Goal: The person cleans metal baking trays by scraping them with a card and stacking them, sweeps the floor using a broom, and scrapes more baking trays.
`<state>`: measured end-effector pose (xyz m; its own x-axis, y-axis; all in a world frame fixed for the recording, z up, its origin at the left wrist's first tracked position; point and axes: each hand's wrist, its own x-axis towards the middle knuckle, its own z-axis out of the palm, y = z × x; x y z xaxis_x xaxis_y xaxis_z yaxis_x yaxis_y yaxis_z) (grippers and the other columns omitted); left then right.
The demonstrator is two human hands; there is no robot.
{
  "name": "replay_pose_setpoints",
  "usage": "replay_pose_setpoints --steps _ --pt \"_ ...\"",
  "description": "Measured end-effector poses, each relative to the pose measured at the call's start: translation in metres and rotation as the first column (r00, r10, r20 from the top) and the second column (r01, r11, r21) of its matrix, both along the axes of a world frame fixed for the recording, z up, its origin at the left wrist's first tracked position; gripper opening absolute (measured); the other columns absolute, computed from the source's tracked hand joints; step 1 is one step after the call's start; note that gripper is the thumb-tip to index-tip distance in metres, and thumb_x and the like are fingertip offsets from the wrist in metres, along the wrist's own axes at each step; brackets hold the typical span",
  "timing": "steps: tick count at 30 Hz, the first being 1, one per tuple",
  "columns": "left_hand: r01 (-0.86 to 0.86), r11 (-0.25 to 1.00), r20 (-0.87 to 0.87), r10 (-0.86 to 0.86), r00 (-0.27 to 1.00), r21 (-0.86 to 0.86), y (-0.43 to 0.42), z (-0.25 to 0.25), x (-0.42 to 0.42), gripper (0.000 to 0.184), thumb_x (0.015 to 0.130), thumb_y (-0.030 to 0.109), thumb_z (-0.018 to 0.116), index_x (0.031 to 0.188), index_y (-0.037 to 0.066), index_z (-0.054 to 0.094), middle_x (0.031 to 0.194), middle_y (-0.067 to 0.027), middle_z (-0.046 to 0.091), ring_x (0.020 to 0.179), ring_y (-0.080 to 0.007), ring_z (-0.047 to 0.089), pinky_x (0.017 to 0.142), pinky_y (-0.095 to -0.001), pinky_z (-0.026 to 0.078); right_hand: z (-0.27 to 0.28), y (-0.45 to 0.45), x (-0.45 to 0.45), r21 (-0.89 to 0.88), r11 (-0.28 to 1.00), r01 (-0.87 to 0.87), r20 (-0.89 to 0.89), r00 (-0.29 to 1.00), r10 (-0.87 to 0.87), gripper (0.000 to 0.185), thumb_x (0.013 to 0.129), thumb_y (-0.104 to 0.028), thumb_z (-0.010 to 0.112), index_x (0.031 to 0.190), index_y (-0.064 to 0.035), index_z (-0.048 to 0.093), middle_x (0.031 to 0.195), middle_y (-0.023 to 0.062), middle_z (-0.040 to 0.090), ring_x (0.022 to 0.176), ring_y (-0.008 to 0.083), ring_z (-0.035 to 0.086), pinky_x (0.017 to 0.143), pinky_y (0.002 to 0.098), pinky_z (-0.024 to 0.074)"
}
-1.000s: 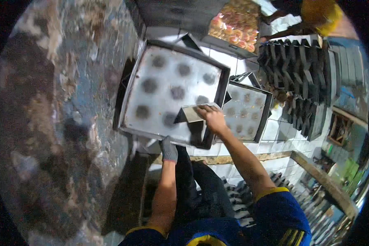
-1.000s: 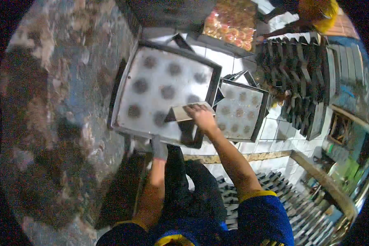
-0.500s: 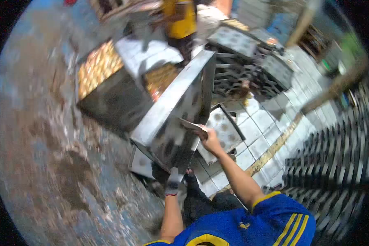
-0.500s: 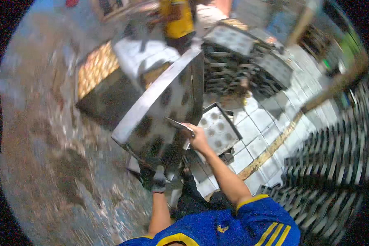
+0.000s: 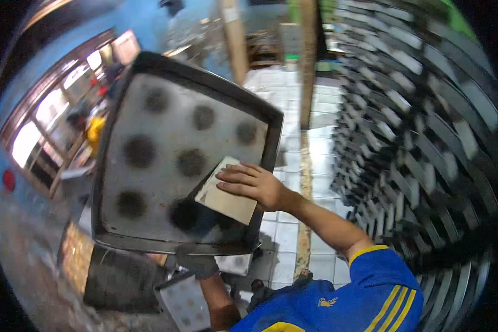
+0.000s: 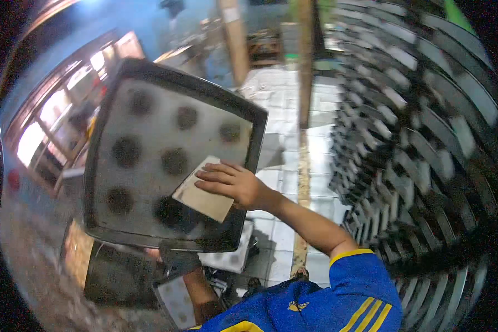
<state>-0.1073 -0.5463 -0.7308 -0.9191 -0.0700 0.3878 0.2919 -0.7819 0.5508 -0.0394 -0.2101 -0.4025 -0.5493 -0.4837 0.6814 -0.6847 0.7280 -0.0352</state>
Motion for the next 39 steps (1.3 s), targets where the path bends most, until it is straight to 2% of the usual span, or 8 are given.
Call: replay_pose_setpoints --steps 3,9,14,15,19,22,26,39 --pt "-0.337 0.706 -0.120 0.340 0.933 -0.623 0.079 0.089 -0.009 0.041 0.101 0.040 0.051 0.123 0.007 0.061 0.113 -0.0102 0.064 0.103 -0.0268 0.059 0.102 -0.0439 0.045 0.055 0.058 0.068 0.153 0.950 0.273 -0.365 0.909 -0.202 0.049 0.082 -0.025 0.069 0.131 -0.0258 0.060 0.131 0.0037 0.061 0.113 0.0219 0.061 0.096 0.0409 0.0497" --pt "0.396 0.917 0.218 -0.376 0.901 -0.054 0.198 0.205 0.015 0.038 0.096 0.037 0.050 0.123 0.011 0.056 0.118 -0.0076 0.058 0.107 -0.0248 0.057 0.096 -0.0443 0.049 0.165 0.106 0.196 0.426 0.775 0.468 -0.642 0.759 -0.106 0.018 0.062 -0.015 0.069 0.060 -0.0115 0.052 0.054 -0.0064 0.042 0.049 0.0088 0.046 0.046 0.0240 0.0329" --pt "0.495 0.833 -0.132 -0.534 0.835 -0.246 0.294 0.371 0.059 0.053 0.093 0.048 0.054 0.126 0.007 0.053 0.111 -0.0085 0.057 0.102 -0.0233 0.058 0.082 -0.0409 0.053 0.289 0.086 0.295 0.543 0.546 0.638 -0.705 0.700 -0.116 0.014 0.066 -0.012 0.067 0.070 -0.0077 0.054 0.065 0.0006 0.048 0.056 0.0131 0.050 0.048 0.0286 0.0365" --pt "0.813 0.577 -0.052 -0.817 0.575 -0.071 0.294 0.439 0.086 0.059 0.093 0.047 0.055 0.134 0.006 0.047 0.112 -0.0098 0.058 0.100 -0.0230 0.059 0.078 -0.0390 0.054 0.307 0.096 0.311 0.502 0.498 0.707 -0.773 0.625 -0.108 0.015 0.070 -0.015 0.066 0.077 -0.0067 0.055 0.071 0.0030 0.051 0.063 0.0161 0.051 0.054 0.0308 0.0384" --pt "0.543 0.797 -0.558 -0.586 0.588 -0.265 0.369 0.538 0.080 0.062 0.085 0.012 0.075 0.138 0.000 0.046 0.139 -0.0172 0.051 0.126 -0.0236 0.051 0.112 -0.0392 0.039 0.374 0.154 0.376 0.286 0.291 0.913 -0.944 0.320 -0.078 0.028 0.087 -0.025 0.060 0.105 -0.0024 0.059 0.099 0.0125 0.060 0.089 0.0282 0.059 0.076 0.0397 0.0464" --pt "0.967 0.093 -0.317 -0.948 0.013 -0.237 0.391 0.595 0.097 0.054 0.095 0.041 0.061 0.135 0.006 0.051 0.131 -0.0163 0.056 0.118 -0.0273 0.059 0.104 -0.0509 0.047 0.413 0.225 0.420 0.088 0.145 0.986 -0.996 0.082 0.045 0.042 0.099 -0.032 0.056 0.125 0.0008 0.061 0.119 0.0196 0.067 0.110 0.0373 0.065 0.092 0.0464 0.0523" --pt "0.937 0.138 -0.192 -0.978 0.079 -0.321 0.426 0.621 0.124 0.063 0.096 0.044 0.059 0.145 0.009 0.039 0.139 -0.0215 0.050 0.120 -0.0396 0.057 0.094 -0.0574 0.050 0.461 0.209 0.409 -0.113 0.452 0.885 -0.936 0.058 -0.348 0.043 0.098 -0.034 0.059 0.116 0.0038 0.067 0.117 0.0210 0.069 0.110 0.0335 0.065 0.090 0.0440 0.0521" --pt "0.619 0.512 -0.278 -0.854 0.439 -0.596 0.425 0.456 0.122 0.083 0.093 0.039 0.062 0.159 0.016 0.018 0.154 -0.0203 0.033 0.124 -0.0307 0.055 0.096 -0.0410 0.049 0.532 0.320 0.408 -0.299 0.131 0.945 -0.863 -0.209 -0.460 0.035 0.098 -0.028 0.056 0.117 0.0001 0.064 0.111 0.0213 0.068 0.102 0.0382 0.065 0.089 0.0464 0.0499"
